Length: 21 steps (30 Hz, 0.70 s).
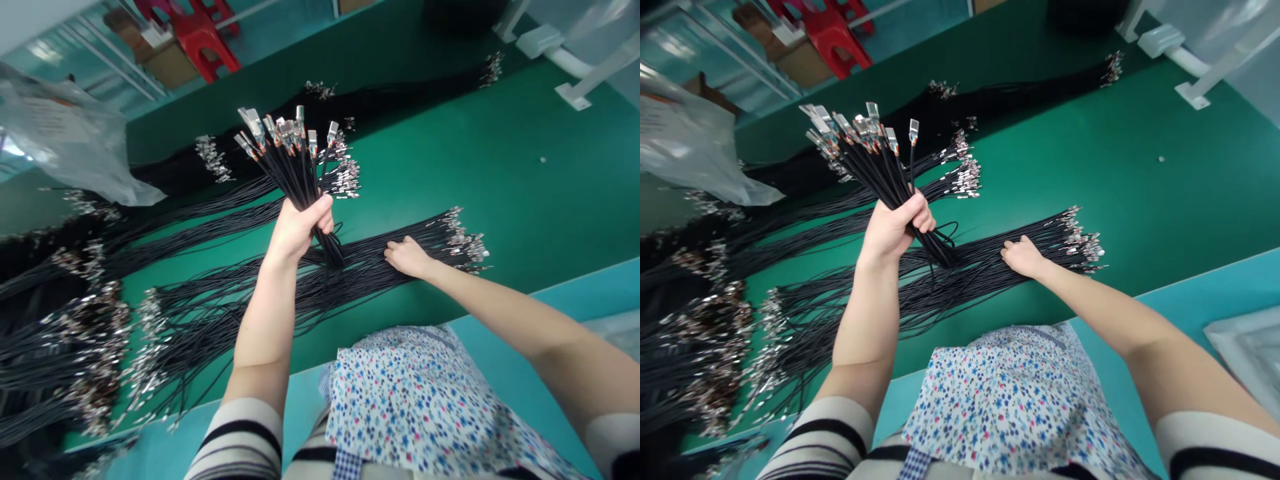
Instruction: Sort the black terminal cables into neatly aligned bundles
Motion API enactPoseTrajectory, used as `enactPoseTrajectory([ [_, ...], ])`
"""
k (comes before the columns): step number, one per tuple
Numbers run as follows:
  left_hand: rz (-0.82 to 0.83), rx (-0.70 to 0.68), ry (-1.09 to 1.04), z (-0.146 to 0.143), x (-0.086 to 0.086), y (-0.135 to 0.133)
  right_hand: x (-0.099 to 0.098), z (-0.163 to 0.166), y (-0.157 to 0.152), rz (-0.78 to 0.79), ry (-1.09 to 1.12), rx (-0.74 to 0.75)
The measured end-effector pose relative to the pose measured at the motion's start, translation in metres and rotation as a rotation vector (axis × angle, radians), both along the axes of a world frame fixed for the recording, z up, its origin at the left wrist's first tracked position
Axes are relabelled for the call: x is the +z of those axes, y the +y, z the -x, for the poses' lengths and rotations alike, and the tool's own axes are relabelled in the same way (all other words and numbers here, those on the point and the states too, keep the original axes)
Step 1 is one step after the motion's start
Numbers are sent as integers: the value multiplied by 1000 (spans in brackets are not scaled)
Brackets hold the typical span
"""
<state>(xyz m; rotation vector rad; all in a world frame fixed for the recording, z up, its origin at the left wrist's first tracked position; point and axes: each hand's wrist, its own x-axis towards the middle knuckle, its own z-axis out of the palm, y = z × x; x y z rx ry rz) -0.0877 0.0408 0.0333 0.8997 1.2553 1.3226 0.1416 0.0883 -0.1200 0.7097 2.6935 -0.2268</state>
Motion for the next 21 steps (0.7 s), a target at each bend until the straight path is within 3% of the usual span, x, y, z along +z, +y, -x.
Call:
enactPoseTrajectory([
  [10,-28,-15,28,4,-1,-5,0,1,13,110,-99,-36],
  [21,-62,-55,-1,-2,-2,-4,5,15,-1,11,-107,184],
])
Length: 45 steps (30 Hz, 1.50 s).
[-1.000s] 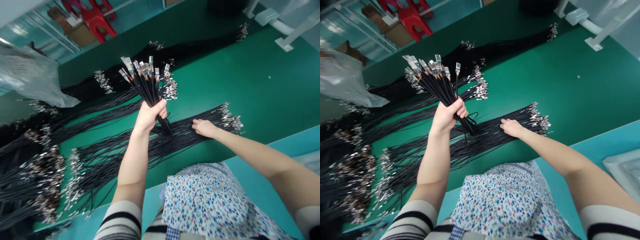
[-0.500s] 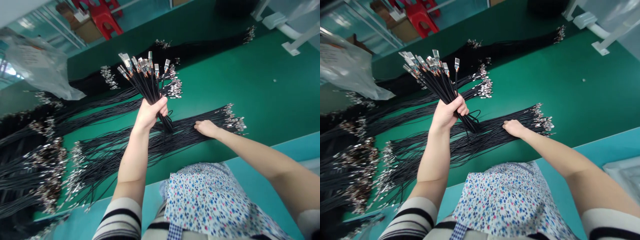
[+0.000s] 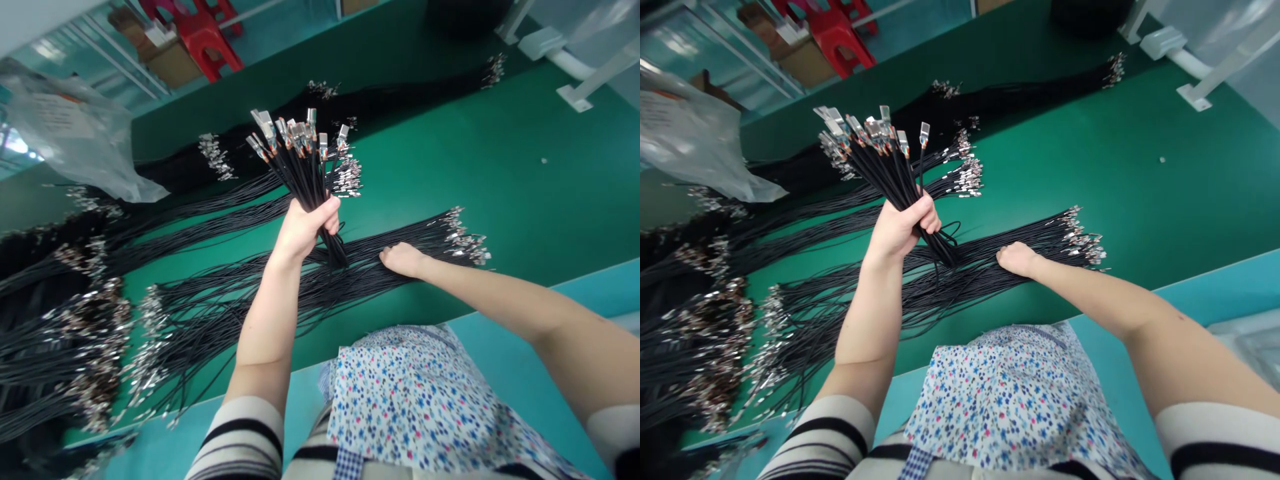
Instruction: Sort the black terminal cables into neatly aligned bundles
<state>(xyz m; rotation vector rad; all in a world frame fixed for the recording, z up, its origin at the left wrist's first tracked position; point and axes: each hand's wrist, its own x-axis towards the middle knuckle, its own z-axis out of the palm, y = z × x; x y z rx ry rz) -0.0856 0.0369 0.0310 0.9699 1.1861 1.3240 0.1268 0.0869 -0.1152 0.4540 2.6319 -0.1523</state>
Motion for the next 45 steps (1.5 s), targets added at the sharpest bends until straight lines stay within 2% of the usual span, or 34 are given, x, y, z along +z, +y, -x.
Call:
enactPoseTrajectory([
  [3,-1,-15,19,-1,1,-1,13,0,2,-32,29,-5],
  [9,5,16,35,7,6,-4,62,-33,17,-179,174,-8],
  [13,-15,-34,34,3,4,-2,89,-59,25,-66,216,-39],
  [16,-10,-131,118,-10,0,1,113,-67,36,19,325,-91],
  [21,40,-328,327,-44,-9,5,154,-58,55,6,495,-172],
  [25,75,-482,140,-57,-16,3,164,-33,60,-46,595,-175],
  [28,109,-471,9,-55,-19,2,163,-11,67,-68,681,-186],
  [31,120,-436,-17,-52,-18,2,157,1,83,-40,755,-239],
  [33,143,-409,-34,-52,-16,4,144,-3,92,-7,813,-378],
  [34,149,-388,-34,-53,-16,5,133,-9,93,8,846,-497],
  [37,150,-333,-16,-57,-18,9,82,-34,81,119,859,-1021],
  [38,151,-327,-20,-58,-19,11,61,-41,72,226,785,-1203],
  [40,156,-330,-41,-59,-22,14,22,-51,53,552,507,-1502],
  [42,162,-344,-53,-60,-24,16,-7,-53,41,606,445,-1597],
  [45,172,-352,-61,-60,-25,18,-28,-47,39,615,438,-1673],
])
